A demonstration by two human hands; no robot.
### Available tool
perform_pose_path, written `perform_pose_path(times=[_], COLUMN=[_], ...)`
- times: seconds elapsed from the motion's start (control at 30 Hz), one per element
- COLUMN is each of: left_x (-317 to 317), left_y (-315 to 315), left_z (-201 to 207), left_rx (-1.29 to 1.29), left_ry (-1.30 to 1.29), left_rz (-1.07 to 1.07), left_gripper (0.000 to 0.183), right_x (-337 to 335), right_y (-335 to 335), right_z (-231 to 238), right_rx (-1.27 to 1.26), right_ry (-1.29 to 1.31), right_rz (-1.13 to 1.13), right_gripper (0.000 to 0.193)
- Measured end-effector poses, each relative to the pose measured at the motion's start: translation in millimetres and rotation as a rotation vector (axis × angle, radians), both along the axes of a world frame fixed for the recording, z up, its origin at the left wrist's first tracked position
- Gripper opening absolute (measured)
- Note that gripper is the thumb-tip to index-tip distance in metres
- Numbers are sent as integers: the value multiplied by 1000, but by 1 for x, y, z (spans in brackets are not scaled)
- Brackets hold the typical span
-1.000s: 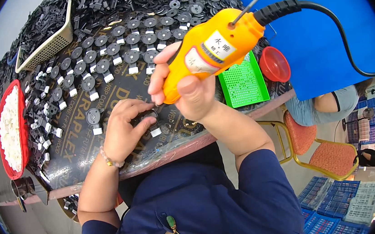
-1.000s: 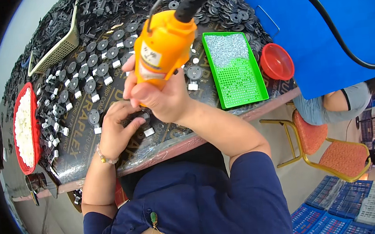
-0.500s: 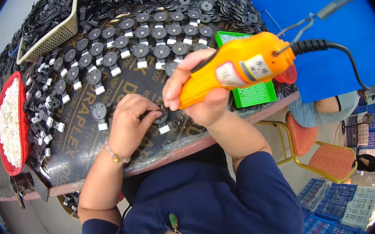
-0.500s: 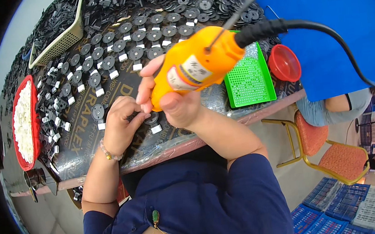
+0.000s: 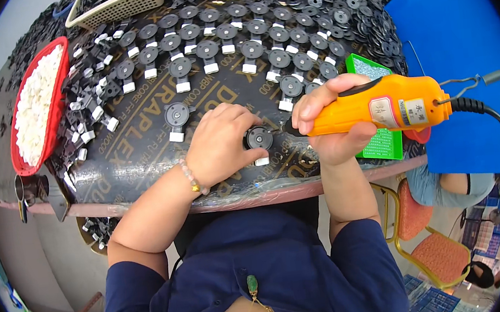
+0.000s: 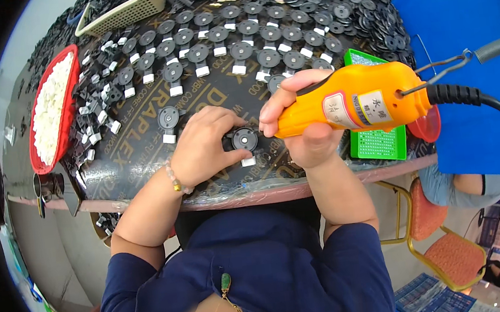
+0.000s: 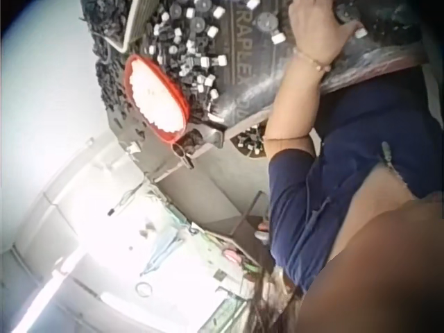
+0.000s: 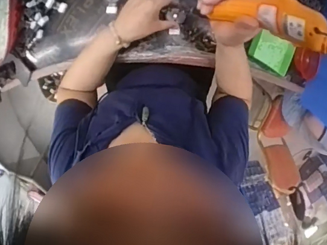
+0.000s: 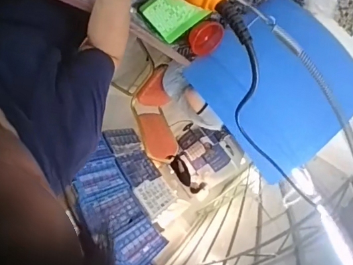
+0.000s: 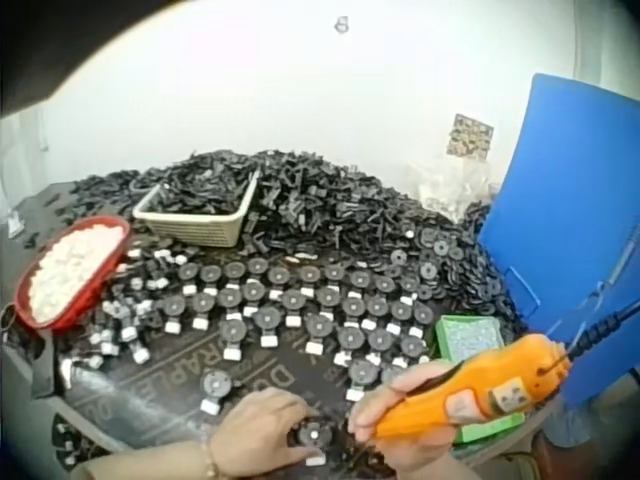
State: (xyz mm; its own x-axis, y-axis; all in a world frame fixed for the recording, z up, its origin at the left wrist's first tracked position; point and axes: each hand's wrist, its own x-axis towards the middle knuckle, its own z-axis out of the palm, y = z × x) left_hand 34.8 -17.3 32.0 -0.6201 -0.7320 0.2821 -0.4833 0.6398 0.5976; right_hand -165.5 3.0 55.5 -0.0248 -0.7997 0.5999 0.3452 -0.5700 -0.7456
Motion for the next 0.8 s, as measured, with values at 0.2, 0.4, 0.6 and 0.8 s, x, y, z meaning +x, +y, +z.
perform_pose_path(times=[0.2,0.4,0.6,0.8], left_x=[0,-2,-2,-4], left_y=[-2,-2,-1,1], left_z=[-8,-5,-8,-13], left_rx=[2,20,23,40], left_ry=[-25,-29,10,23], left_rz=[-18,-38,-38,-61], left_gripper=[39,36,38,40], right_x=[7,17,25,-6], right_y=[-2,0,0,1], right_z=[-6,0,3,14], right_rx=[56,173,186,121], right_ry=[55,75,80,57], right_rz=[-2,93,-1,-23], right_gripper=[71,63,61,71])
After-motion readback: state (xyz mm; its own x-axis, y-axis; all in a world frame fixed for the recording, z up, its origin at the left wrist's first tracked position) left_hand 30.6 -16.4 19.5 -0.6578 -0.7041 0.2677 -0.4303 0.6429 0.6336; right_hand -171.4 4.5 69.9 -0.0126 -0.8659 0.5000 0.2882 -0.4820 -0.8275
